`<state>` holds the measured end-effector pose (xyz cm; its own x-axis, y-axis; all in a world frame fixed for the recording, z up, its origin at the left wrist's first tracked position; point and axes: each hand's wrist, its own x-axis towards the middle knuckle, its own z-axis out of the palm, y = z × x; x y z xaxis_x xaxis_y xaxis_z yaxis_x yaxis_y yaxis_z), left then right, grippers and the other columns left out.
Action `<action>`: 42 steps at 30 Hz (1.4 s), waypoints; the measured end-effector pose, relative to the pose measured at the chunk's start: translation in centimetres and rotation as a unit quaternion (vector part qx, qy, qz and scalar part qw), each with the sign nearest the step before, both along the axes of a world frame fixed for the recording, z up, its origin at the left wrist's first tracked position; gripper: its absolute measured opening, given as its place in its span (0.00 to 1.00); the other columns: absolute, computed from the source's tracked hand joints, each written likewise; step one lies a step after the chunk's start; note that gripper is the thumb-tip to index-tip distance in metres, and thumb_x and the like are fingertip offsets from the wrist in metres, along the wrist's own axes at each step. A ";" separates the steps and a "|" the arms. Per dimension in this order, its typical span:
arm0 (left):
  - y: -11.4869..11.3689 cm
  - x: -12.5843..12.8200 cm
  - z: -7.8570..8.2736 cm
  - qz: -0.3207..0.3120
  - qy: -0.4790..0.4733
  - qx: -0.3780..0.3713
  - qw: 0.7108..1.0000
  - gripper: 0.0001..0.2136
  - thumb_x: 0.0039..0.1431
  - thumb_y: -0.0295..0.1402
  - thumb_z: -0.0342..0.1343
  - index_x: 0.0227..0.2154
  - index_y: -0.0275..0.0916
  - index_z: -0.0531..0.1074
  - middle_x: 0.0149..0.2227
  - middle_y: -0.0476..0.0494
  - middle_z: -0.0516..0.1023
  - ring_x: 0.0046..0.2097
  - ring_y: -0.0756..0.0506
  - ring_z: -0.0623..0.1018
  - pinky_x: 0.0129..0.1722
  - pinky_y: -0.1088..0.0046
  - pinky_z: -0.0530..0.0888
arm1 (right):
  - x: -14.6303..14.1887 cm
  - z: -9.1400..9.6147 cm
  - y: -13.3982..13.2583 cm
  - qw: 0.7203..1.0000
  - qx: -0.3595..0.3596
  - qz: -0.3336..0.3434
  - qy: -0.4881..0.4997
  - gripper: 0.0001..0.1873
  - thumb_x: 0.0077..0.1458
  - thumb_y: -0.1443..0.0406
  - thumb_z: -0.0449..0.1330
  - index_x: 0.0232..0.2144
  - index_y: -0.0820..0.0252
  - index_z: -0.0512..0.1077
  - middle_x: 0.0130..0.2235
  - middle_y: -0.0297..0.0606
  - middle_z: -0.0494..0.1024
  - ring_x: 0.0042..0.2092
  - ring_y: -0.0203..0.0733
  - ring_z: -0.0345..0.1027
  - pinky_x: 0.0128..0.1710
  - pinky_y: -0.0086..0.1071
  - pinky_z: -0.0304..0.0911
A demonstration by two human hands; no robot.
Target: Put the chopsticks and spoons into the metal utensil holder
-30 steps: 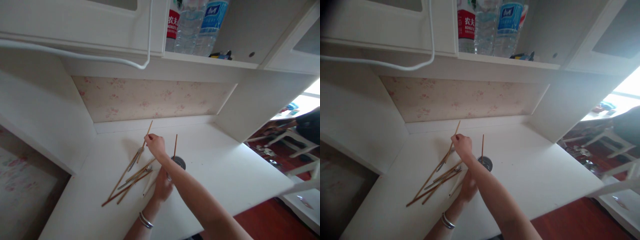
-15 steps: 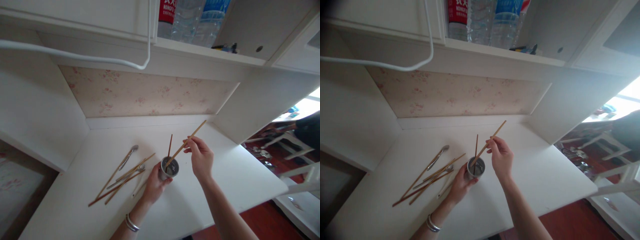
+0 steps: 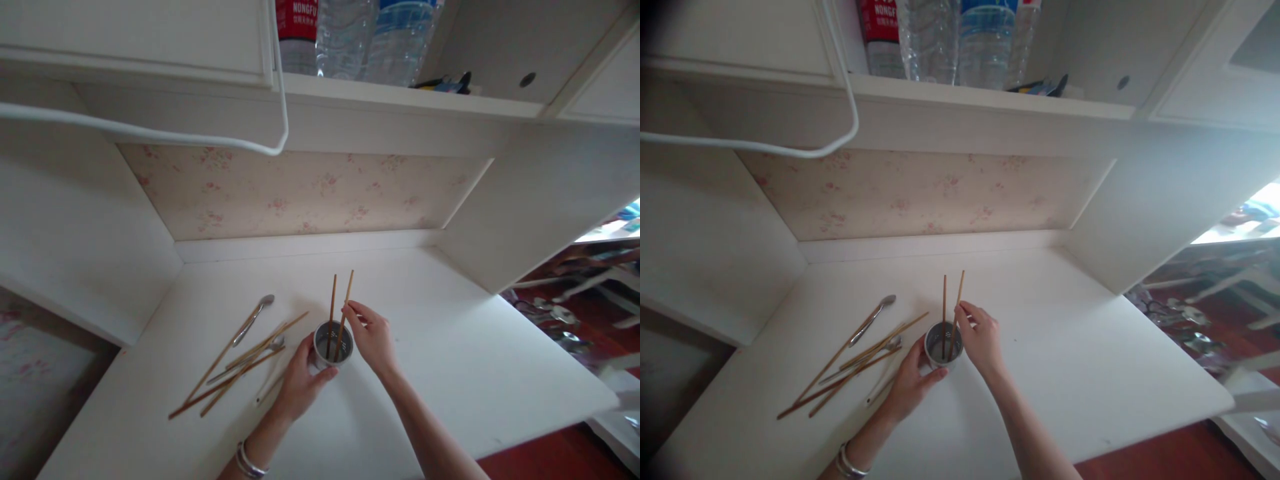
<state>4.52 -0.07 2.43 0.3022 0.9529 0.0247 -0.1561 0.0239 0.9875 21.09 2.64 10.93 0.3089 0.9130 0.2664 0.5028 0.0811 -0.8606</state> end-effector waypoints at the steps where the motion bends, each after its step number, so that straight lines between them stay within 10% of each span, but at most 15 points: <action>1: 0.0 0.0 0.0 0.002 0.002 0.001 1.000 0.34 0.49 0.33 0.67 0.59 0.41 0.61 0.58 0.36 0.70 0.58 0.37 0.71 0.60 0.54 0.64 | -0.1 -0.1 0.1 1.000 0.001 0.002 -0.003 0.17 0.58 0.54 0.56 0.39 0.58 0.79 0.39 0.42 0.83 0.35 0.44 0.77 0.39 0.36 0.71; 26: 0.0 0.1 -0.5 0.022 -0.023 -0.003 0.999 0.34 0.43 0.34 0.69 0.56 0.43 0.67 0.58 0.36 0.71 0.59 0.33 0.69 0.60 0.51 0.64 | -1.0 -2.2 -0.4 0.997 -0.014 0.044 0.067 0.19 0.58 0.52 0.58 0.43 0.58 0.77 0.42 0.44 0.81 0.39 0.47 0.76 0.42 0.41 0.71; 34: -0.3 0.1 1.6 -0.008 -0.003 0.023 1.000 0.30 0.49 0.33 0.67 0.57 0.43 0.66 0.57 0.38 0.72 0.58 0.36 0.71 0.60 0.53 0.65 | -0.6 -6.3 -3.3 0.966 -0.019 0.166 0.199 0.37 0.54 0.51 0.62 0.62 0.51 0.56 0.63 0.44 0.63 0.62 0.49 0.59 0.61 0.45 0.58; 42: -1.0 -0.8 3.1 -0.007 0.123 0.136 0.983 0.30 0.52 0.34 0.64 0.59 0.44 0.64 0.59 0.39 0.70 0.59 0.37 0.69 0.60 0.56 0.65 | -2.2 -8.6 -4.3 0.956 -0.025 0.146 0.254 0.50 0.43 0.53 0.71 0.63 0.52 0.52 0.57 0.47 0.70 0.58 0.56 0.65 0.58 0.51 0.59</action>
<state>3.72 -1.08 5.52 0.3433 0.9170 0.2029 0.0872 -0.2463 0.9653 18.93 -1.68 2.38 0.1170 0.9878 0.1028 -0.0187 0.1057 -0.9942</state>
